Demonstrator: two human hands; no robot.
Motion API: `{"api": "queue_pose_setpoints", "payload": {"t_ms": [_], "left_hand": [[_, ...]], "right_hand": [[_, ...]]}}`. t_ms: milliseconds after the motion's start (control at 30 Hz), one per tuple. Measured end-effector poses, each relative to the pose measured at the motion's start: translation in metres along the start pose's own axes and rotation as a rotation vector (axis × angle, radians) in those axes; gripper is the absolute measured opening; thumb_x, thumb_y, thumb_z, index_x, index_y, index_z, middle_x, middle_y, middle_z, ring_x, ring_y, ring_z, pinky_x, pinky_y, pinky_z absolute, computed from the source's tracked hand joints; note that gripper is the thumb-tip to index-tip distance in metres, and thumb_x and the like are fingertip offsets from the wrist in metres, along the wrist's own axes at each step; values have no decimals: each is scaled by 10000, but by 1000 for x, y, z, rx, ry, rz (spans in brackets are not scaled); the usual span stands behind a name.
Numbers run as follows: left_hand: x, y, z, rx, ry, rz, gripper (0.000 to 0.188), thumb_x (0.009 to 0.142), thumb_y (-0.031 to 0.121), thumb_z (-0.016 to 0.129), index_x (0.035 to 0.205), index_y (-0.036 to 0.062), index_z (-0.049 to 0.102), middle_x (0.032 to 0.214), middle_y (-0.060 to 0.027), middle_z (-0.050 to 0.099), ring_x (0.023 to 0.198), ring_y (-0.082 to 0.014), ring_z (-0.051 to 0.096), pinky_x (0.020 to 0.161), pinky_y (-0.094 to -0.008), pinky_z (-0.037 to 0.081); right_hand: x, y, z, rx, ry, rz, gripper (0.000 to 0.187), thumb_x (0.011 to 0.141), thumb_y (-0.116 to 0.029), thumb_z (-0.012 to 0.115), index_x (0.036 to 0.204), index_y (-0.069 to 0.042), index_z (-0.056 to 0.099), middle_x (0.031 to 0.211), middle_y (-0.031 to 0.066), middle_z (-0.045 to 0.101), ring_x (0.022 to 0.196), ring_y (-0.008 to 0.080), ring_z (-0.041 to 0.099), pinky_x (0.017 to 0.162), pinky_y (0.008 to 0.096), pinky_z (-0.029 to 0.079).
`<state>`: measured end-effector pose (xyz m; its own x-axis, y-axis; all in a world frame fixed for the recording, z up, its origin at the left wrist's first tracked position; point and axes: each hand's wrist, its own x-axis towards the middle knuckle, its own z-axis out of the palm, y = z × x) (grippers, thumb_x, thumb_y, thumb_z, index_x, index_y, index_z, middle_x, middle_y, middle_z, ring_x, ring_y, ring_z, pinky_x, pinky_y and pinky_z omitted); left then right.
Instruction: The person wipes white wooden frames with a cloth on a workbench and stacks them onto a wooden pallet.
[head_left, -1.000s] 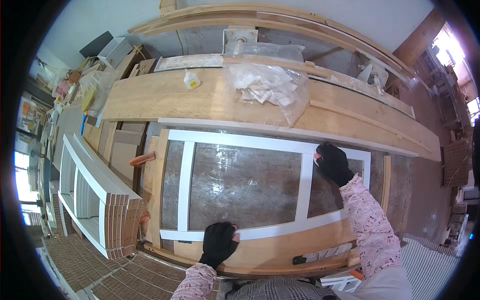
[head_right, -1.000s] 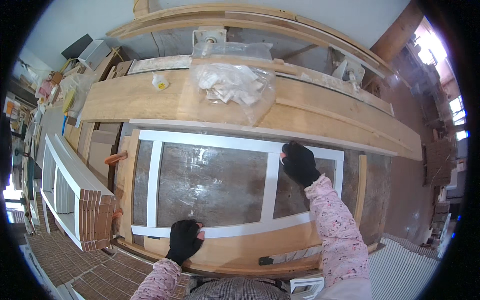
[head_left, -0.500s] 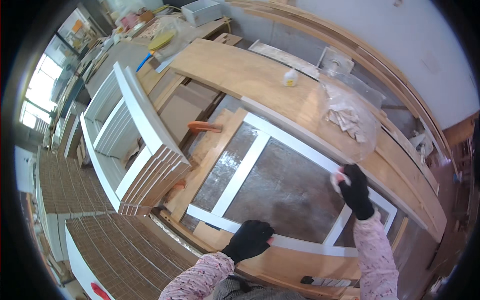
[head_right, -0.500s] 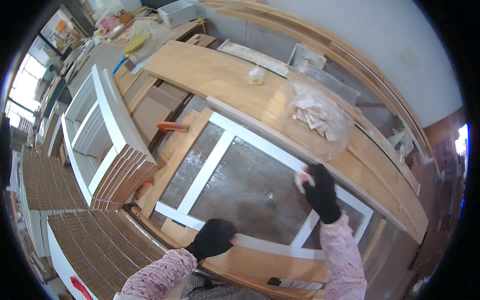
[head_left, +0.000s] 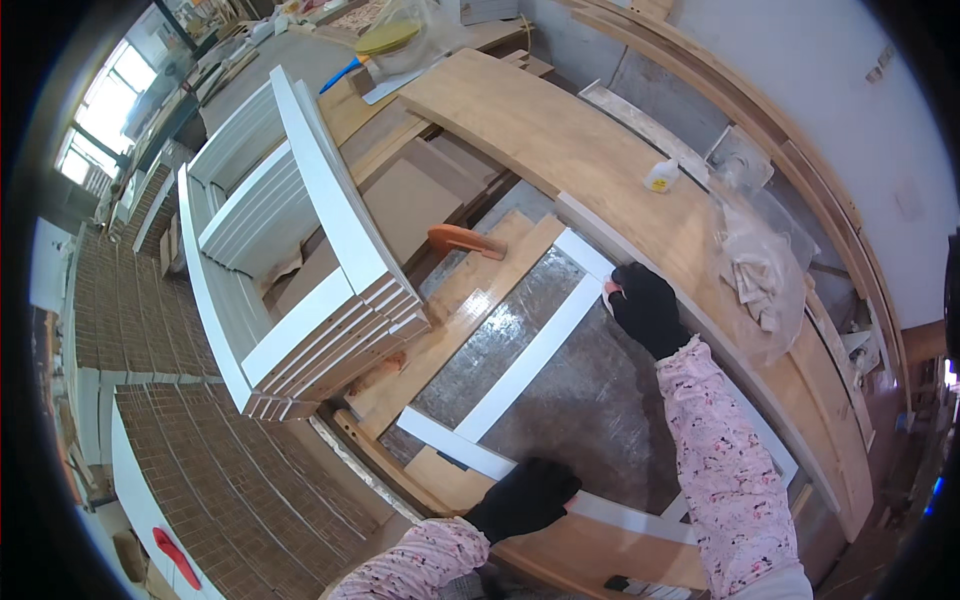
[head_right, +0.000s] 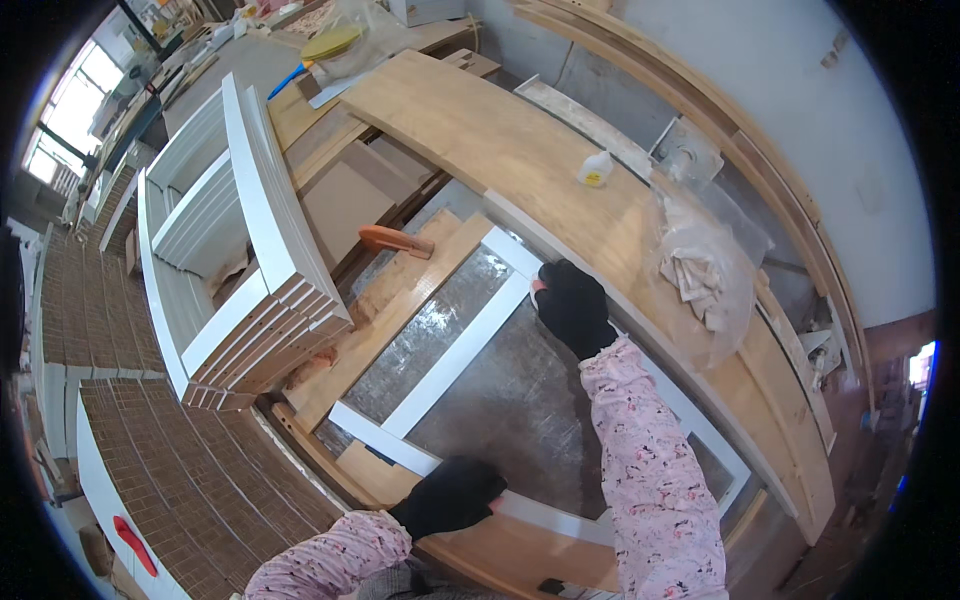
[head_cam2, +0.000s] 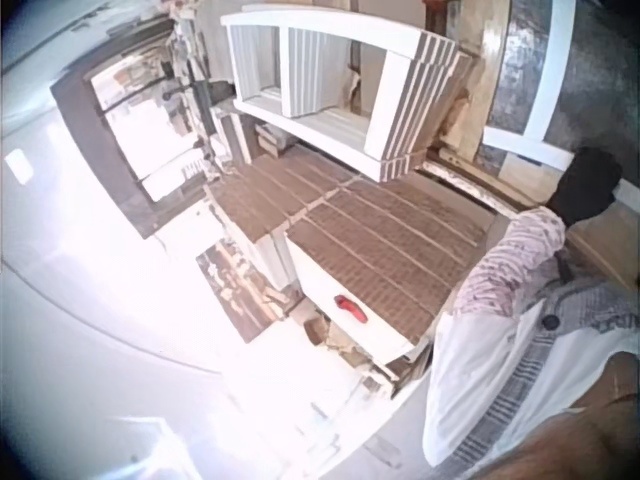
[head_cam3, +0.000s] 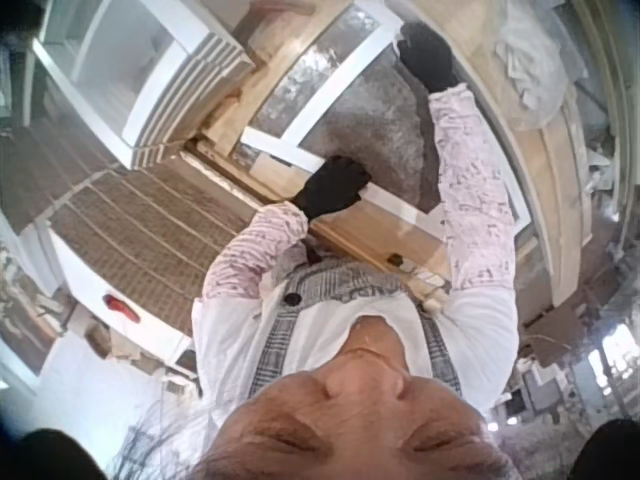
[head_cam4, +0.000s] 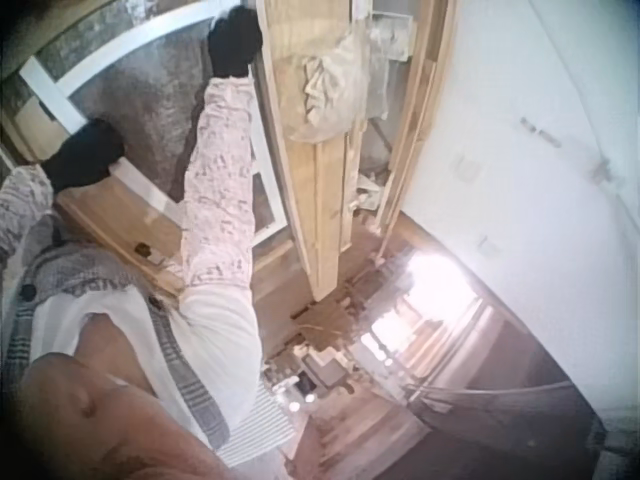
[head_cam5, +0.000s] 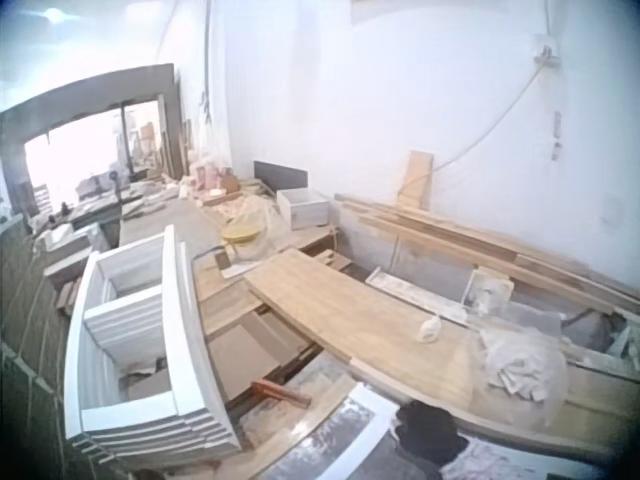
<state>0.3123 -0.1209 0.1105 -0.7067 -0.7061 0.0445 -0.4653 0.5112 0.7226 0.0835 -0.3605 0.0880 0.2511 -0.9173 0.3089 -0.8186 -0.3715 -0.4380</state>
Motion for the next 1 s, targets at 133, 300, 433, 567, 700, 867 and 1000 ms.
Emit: {"api": "queue_pose_setpoints", "payload": {"t_ms": [133,300,433,567,700,867,1000], "left_hand": [[5,1,2,-28,-11,37,166,850,210,664,922,60,656,923,-139,639,891,-363,621,785,-468,489],[5,-7,12,-112,107,78,206,764,186,706,895,49,625,876,-142,624,838,-369,614,704,-472,493],[-1,-5,2,-49,115,76,234,760,202,703,925,57,622,901,-146,632,858,-371,613,749,-466,496],[-4,-1,7,49,-114,-32,307,866,303,669,1073,78,640,1071,-118,652,997,-336,610,897,-445,470],[-45,-34,81,-240,185,-155,442,960,383,610,1301,102,616,1190,-148,648,1124,-268,606,979,-385,484],[-18,-4,10,-157,-564,-358,363,990,315,570,1277,102,628,1238,-145,644,1168,-266,594,1023,-366,466],[-41,-32,97,-224,145,-304,304,874,355,671,1024,94,714,898,-150,719,855,-368,681,817,-453,552]], "right_hand": [[6,5,16,-106,73,-69,193,882,-248,648,919,-59,663,881,155,657,852,374,647,754,502,510],[3,6,28,-28,90,-90,157,857,-217,654,922,-76,674,850,161,657,845,363,648,743,477,510],[-25,-41,15,422,-344,-86,207,798,-193,694,933,-37,688,917,167,709,806,353,686,696,410,538],[-69,-168,28,587,-251,-220,200,821,-175,702,977,-51,676,940,135,683,842,335,670,739,414,537],[-101,-219,64,235,-304,-408,80,835,-166,671,872,-104,637,791,88,572,729,276,620,623,430,496],[-112,-207,36,179,-476,-464,64,848,-164,649,865,-108,624,805,103,580,735,292,624,632,428,494],[-108,-219,45,206,-427,-352,64,859,-162,628,873,-100,626,790,117,593,721,315,627,638,455,487]]}}
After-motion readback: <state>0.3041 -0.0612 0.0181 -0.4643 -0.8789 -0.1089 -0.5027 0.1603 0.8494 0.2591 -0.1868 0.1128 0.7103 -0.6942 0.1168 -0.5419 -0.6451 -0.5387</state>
